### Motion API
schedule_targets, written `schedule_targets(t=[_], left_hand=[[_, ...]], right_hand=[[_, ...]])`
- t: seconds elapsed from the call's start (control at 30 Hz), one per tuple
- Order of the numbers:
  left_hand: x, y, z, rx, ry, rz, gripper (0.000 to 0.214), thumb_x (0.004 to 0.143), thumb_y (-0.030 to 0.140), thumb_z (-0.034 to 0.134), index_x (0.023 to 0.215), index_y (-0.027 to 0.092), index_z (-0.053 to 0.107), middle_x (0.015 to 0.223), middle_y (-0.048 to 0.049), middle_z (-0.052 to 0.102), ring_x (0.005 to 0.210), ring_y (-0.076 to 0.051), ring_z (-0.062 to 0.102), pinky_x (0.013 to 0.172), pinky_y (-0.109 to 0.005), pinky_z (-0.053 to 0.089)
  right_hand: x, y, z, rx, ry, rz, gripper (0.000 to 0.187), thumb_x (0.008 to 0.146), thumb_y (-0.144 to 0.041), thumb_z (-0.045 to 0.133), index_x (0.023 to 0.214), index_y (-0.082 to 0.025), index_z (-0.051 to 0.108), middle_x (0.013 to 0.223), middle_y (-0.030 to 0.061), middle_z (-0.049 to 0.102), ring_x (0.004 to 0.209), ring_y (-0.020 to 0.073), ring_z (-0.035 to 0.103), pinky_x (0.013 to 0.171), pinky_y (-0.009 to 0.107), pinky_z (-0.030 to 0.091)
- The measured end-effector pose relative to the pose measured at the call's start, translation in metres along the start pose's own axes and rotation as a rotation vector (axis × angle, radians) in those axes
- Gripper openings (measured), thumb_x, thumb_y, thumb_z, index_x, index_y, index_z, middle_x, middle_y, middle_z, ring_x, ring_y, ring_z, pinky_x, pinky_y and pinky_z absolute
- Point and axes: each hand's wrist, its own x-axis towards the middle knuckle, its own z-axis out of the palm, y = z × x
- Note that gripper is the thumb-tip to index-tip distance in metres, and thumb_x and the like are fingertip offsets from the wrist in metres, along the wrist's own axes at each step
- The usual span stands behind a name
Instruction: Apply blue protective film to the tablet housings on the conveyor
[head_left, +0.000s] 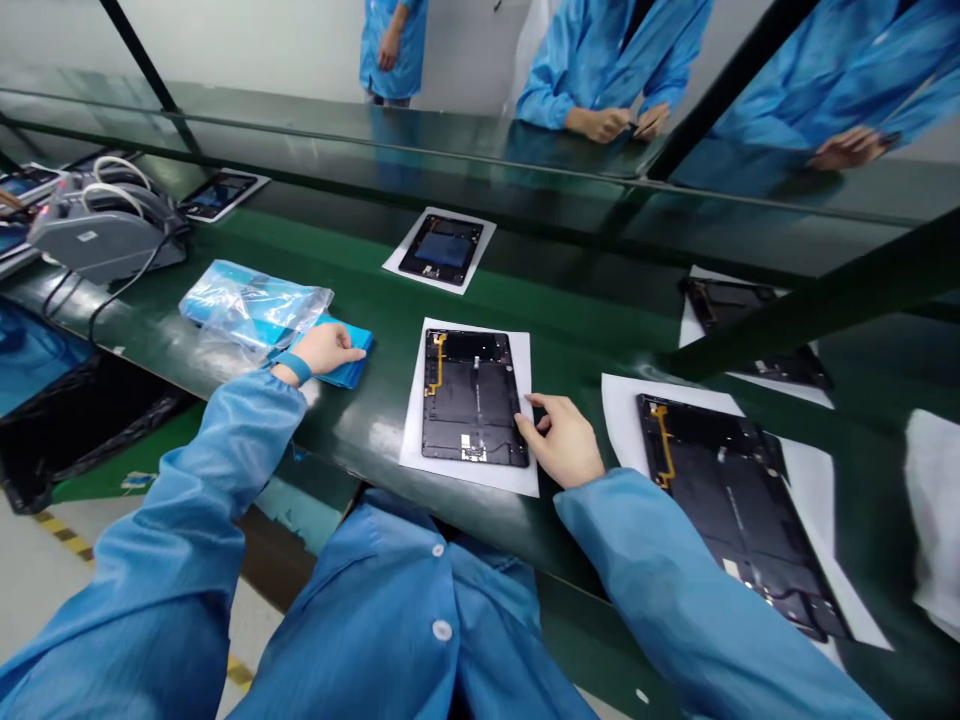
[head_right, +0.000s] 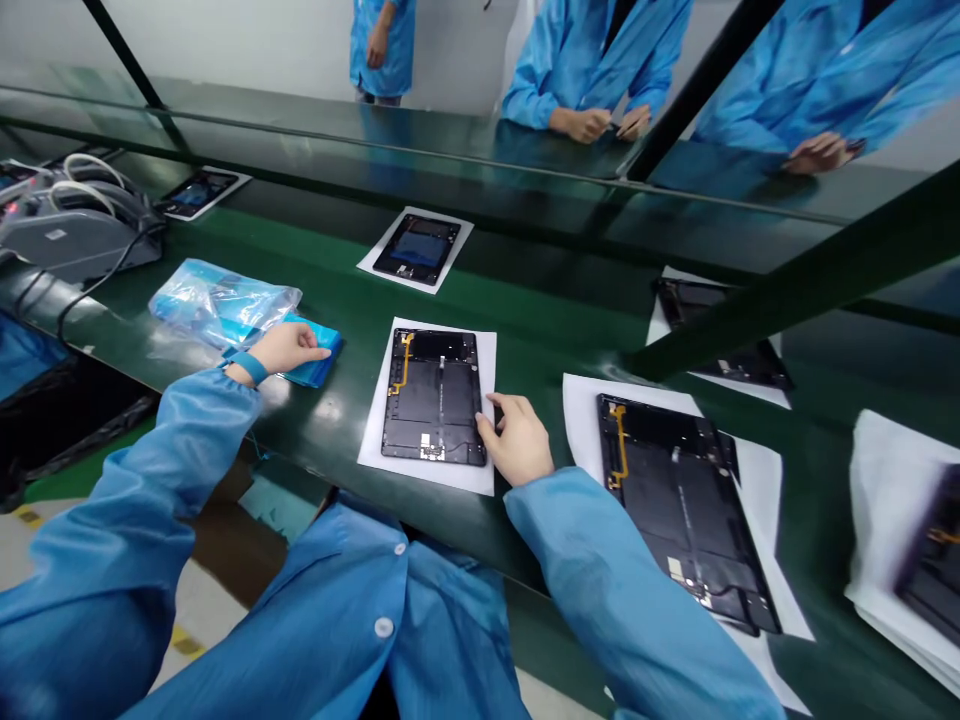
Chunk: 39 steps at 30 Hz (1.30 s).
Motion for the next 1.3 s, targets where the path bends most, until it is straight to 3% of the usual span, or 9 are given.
schedule_targets(t=[0.2,0.3,0.37,0.53,0.77,0.93,1.13,1.2,1.3], left_hand=[[-0.006,-0.002,-0.020,-0.054,-0.067,0.035,0.020,0.084,0.026,0.062,0.067,0.018,0.058,0.054,0.0007,0.056,0.053,-0.015,0.054,0.059,-0.027,0.042],[-0.030,0.019,-0.023,-0.061,0.074,0.117,0.018,0.088,0.027,0.057,0.072,0.019,0.055,0.062,0.0011,0.056,0.061,-0.014,0.052,0.063,-0.026,0.038],[-0.053,0.042,-0.017,-0.115,0.111,0.247,0.021,0.091,0.034,0.056,0.077,0.019,0.055,0.069,0.0014,0.057,0.065,-0.013,0.051,0.064,-0.026,0.038],[-0.093,0.085,0.011,-0.472,-0.215,0.554,0.028,0.094,0.043,0.057,0.081,0.018,0.057,0.070,0.0028,0.055,0.062,-0.011,0.048,0.059,-0.025,0.039],[-0.088,0.076,0.024,-0.445,-0.245,0.666,0.028,0.097,0.040,0.055,0.081,0.018,0.055,0.069,0.0038,0.052,0.063,-0.010,0.045,0.060,-0.024,0.037],[-0.088,0.074,0.026,-0.380,-0.269,0.702,0.025,0.097,0.038,0.054,0.082,0.018,0.055,0.066,0.0048,0.050,0.060,-0.010,0.044,0.058,-0.024,0.037],[-0.058,0.043,-0.023,-0.207,0.224,0.683,0.017,0.090,0.030,0.058,0.077,0.020,0.054,0.066,0.0036,0.051,0.061,-0.010,0.045,0.060,-0.026,0.037],[-0.046,0.028,-0.044,-0.244,0.383,0.612,0.017,0.089,0.031,0.060,0.078,0.020,0.053,0.064,0.0045,0.050,0.058,-0.010,0.046,0.057,-0.025,0.037],[-0.041,0.016,-0.061,-0.317,0.474,0.550,0.018,0.090,0.031,0.061,0.079,0.021,0.051,0.061,0.0050,0.051,0.054,-0.010,0.048,0.054,-0.025,0.038]], right_hand=[[-0.001,-0.011,-0.007,-0.017,0.046,0.017,0.037,0.084,-0.035,0.059,0.114,-0.017,0.070,0.111,0.0131,0.069,0.074,0.0207,0.061,0.085,0.043,0.055],[-0.003,-0.050,-0.008,0.154,0.081,-0.014,0.035,0.089,-0.040,0.061,0.114,-0.019,0.070,0.108,0.0127,0.069,0.080,0.0217,0.063,0.085,0.043,0.056],[-0.003,-0.088,-0.004,0.434,-0.036,-0.019,0.041,0.087,-0.048,0.069,0.117,-0.020,0.069,0.105,0.0104,0.071,0.076,0.0191,0.064,0.073,0.038,0.057],[0.002,-0.159,0.013,0.887,-0.295,0.051,0.066,0.068,-0.051,0.088,0.122,-0.020,0.064,0.112,0.0087,0.071,0.075,0.0156,0.066,0.063,0.030,0.057],[-0.006,-0.145,0.014,1.155,-0.405,0.223,0.058,0.060,-0.048,0.093,0.103,-0.017,0.072,0.092,0.0041,0.073,0.065,0.0139,0.068,0.061,0.030,0.060],[-0.010,-0.136,0.015,1.104,-0.285,0.278,0.048,0.061,-0.053,0.091,0.084,-0.015,0.071,0.071,0.0022,0.072,0.056,0.0151,0.068,0.059,0.031,0.061],[-0.031,-0.122,0.005,1.084,0.197,0.431,0.039,0.071,-0.049,0.086,0.084,-0.020,0.064,0.061,-0.0038,0.066,0.051,0.0128,0.066,0.054,0.025,0.057],[-0.056,-0.134,0.016,1.170,0.002,0.464,0.036,0.076,-0.049,0.082,0.086,-0.022,0.061,0.058,-0.0061,0.064,0.047,0.0128,0.065,0.051,0.025,0.057],[-0.103,-0.178,0.061,1.238,-0.492,0.426,0.038,0.072,-0.054,0.081,0.081,-0.026,0.058,0.052,-0.0089,0.062,0.040,0.0173,0.064,0.039,0.029,0.055]])
